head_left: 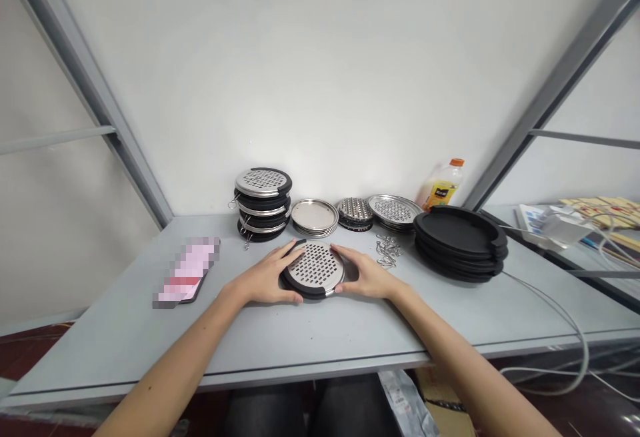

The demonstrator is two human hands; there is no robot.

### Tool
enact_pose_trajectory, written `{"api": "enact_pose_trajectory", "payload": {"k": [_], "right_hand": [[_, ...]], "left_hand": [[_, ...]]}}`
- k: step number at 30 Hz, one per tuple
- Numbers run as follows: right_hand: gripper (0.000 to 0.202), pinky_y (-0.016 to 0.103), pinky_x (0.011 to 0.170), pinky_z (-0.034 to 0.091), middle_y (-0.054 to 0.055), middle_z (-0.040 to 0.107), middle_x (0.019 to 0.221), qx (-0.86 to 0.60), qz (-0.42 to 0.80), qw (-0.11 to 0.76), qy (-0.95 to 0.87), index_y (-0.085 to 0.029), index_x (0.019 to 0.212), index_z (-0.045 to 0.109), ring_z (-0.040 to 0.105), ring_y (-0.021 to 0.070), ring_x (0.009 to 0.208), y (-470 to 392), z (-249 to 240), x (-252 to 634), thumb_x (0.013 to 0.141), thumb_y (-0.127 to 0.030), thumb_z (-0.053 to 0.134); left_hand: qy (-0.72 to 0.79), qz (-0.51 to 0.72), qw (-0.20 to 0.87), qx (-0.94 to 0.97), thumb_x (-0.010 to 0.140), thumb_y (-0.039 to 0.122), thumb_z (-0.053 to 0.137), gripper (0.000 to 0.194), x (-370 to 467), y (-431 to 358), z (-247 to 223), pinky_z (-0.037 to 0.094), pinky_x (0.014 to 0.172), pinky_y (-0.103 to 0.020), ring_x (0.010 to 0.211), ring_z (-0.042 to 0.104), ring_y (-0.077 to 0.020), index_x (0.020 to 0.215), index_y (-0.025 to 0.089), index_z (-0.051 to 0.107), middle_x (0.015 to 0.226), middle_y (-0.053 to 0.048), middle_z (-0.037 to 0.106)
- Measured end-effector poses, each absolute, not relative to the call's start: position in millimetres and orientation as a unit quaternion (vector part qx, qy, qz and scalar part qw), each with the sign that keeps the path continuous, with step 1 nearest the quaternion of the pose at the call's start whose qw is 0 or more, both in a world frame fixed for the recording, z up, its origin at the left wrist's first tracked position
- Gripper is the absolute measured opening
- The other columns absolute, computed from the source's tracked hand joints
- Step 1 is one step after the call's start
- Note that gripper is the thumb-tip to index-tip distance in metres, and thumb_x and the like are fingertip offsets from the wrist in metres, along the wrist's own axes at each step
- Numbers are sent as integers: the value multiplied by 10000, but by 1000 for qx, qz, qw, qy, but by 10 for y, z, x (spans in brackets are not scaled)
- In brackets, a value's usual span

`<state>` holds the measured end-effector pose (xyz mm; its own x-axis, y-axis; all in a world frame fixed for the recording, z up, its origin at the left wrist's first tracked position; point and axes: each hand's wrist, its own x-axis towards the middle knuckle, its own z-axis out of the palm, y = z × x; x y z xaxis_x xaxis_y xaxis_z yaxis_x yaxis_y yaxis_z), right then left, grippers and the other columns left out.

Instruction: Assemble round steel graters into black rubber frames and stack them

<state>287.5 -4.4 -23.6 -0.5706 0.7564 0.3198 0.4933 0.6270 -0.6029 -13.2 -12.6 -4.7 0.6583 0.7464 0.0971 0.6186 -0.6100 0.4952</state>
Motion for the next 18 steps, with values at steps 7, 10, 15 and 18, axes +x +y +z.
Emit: {"api": "enact_pose_trajectory", "payload": {"k": [7,10,15,18], "right_hand": [[980,546,1079,343,170,422,1450,-346,225,290,-864,-192,1435,374,432,354,1307,-28,-250,2873,613,-527,791],[850,527,1065,369,157,470,1416,-346,201,303,-865,-211,1386,453,464,338,1282,-14,-257,2860,651,-482,781],[438,461,1033,416,116,582,1307,-345,163,367,-848,-234,1267,578,540,271,1206,-23,-192,2836,847,-350,621],[366,433,969,464,87,658,1184,-352,159,414,-824,-248,1203,616,595,258,1111,-40,-165,2832,851,-349,619]], "left_hand": [[383,162,242,877,734,594,674,939,-115,-104,17,265,1134,-488,1419,223,-343,1495,293,213,1586,-77,121],[377,181,251,873,721,594,689,943,-111,-75,8,253,1138,-484,1413,245,-333,1487,258,253,1568,-106,188],[358,254,292,850,749,602,658,807,-101,-59,2,289,1117,-468,1346,377,-335,1400,177,441,1456,-149,423],[343,285,335,830,817,622,557,700,-74,-82,25,381,1053,-438,1245,501,-320,1341,160,510,1358,-142,540]]}}
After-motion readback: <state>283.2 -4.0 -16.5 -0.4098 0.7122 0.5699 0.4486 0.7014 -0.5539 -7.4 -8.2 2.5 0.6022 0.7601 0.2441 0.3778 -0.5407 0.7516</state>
